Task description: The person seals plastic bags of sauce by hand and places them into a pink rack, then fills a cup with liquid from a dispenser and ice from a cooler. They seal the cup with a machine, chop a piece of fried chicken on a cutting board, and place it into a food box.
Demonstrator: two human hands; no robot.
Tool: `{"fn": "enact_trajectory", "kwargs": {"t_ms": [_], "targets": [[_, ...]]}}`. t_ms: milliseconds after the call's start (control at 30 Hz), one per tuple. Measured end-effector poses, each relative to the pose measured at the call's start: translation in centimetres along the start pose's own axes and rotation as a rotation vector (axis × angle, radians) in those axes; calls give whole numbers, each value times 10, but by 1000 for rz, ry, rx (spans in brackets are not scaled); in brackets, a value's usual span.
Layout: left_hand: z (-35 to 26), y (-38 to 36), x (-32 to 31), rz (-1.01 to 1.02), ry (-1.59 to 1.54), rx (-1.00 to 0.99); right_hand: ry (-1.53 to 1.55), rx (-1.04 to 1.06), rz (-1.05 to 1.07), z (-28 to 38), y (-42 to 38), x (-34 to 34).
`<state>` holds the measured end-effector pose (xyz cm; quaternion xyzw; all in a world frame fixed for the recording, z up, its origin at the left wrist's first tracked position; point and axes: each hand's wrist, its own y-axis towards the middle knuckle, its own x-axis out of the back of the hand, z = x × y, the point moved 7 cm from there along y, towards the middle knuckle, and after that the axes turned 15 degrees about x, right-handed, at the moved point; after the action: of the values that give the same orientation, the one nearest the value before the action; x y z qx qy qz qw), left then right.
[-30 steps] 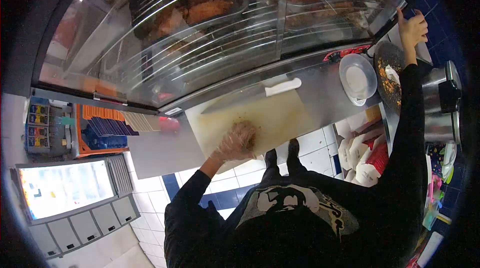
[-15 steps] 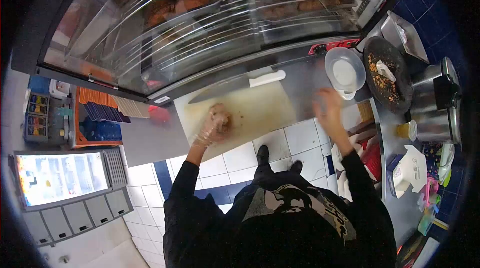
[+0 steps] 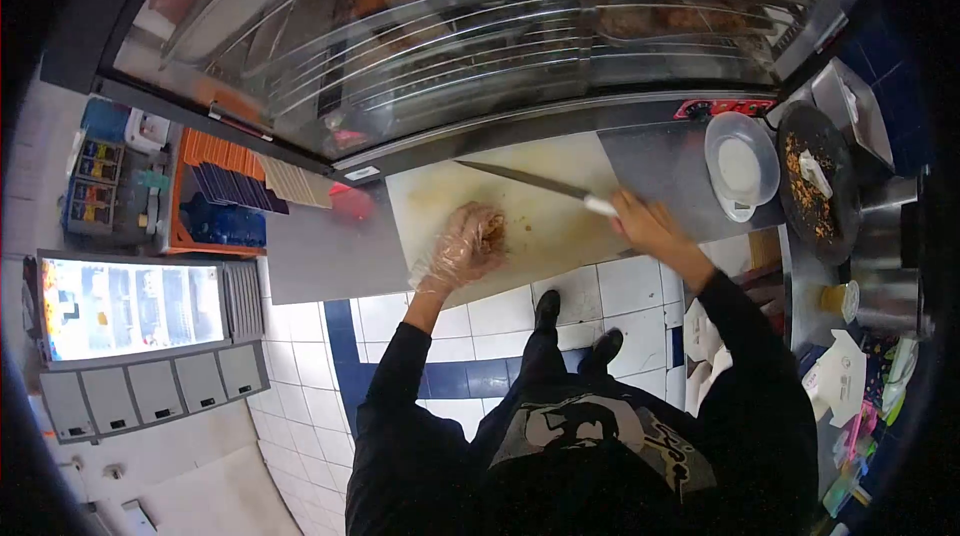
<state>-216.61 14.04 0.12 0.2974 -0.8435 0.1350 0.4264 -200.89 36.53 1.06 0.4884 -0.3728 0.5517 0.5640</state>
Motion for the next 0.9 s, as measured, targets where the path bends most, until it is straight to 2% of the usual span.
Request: {"fn": "enact_trajectory", "kwargs": {"t_ms": [67, 133, 200, 267, 300, 333, 400, 433, 533, 567, 700, 767, 900], "targets": [[0, -1, -1, -29, 15, -21, 274, -118, 43, 15, -51, -17], [-2, -1, 0, -57, 29, -50, 588, -266, -6, 45, -89, -39], [-1, -3, 6, -121, -52, -58, 806, -399, -192, 79, -108, -65], [0, -1, 2, -141, -67, -63, 1262, -721, -153, 119, -110, -84], [1, -1, 0, -168, -80, -54, 1212, -654, -137, 129, -103, -87], [1, -2, -5, -147, -80, -66, 1218, -673, -153, 138, -99, -95], [3, -4, -6, -240, -83, -54, 1414, -663, -228, 161, -87, -111], [4, -4, -11, -221, -81, -63, 1611, -733, -272, 172, -84, -122], [9, -2, -14, -278, -104, -36, 1617, -714, -277, 181, -68, -137], [9, -3, -14, -309, -100, -28, 1590, -640, -279, 183, -58, -129], [3, -4, -14, -353, -78, -7, 1598, -651, -287, 184, -61, -144], [-12, -5, -15, -306, -77, -27, 1525, -680, -263, 183, -73, -132], [-72, -7, -46, -259, -208, -103, 1471, -739, -415, 178, -132, -98]]}}
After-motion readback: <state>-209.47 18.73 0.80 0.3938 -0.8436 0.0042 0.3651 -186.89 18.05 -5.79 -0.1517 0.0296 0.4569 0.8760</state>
